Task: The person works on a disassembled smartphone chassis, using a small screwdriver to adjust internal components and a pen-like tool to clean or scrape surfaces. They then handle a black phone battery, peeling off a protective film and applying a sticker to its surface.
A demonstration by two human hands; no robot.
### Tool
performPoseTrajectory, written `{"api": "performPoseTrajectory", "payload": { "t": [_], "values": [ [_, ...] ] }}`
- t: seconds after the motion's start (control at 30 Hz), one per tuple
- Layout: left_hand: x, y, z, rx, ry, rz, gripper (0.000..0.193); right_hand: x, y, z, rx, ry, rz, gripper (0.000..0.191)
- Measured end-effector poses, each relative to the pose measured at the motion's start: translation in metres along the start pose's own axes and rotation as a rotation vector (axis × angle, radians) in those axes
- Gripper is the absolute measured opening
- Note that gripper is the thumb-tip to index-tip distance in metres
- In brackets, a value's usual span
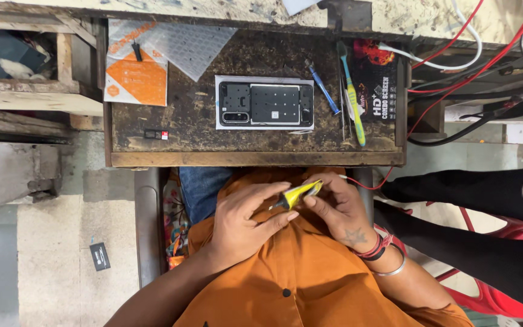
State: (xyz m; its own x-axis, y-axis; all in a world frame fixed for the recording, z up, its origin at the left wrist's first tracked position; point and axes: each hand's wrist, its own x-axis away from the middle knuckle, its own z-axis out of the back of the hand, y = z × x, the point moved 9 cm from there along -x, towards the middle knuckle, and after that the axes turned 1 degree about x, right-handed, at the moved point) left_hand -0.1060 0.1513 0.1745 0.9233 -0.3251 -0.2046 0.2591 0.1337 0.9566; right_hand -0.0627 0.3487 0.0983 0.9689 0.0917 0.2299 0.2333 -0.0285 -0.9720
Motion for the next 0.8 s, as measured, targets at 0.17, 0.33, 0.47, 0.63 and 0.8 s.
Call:
{"api": "performPoseTrajectory", "payload": {
  "t": [0.17, 0.33, 0.47, 0.63, 0.8],
  "values": [
    [0.004, -0.011, 0.008, -0.04, 0.13, 0.022, 0.014, 0.0, 0.0, 0.005, 0.064, 0.021, 0.039, 0.025],
    [0.008, -0.015, 0.01, -0.006, 0.13, -0.031, 0.012, 0.002, -0.009, -0.002, 0.009, -0.053, 0.122, 0.026],
    [0.007, -0.016, 0.008, -0.104, 0.105, -0.004, 0.011, 0.004, -0.021, 0.003, 0.246, 0.037, 0.183, 0.037],
    [0.004, -0.01, 0.002, -0.213, 0.051, -0.052, 0.014, 0.006, -0.037, 0.005, 0.336, 0.097, 0.283, 0.024],
    [0.002, -0.01, -0.001, -0.226, 0.011, -0.074, 0.012, 0.008, -0.047, 0.002, 0.399, 0.102, 0.375, 0.022]
  ]
}}
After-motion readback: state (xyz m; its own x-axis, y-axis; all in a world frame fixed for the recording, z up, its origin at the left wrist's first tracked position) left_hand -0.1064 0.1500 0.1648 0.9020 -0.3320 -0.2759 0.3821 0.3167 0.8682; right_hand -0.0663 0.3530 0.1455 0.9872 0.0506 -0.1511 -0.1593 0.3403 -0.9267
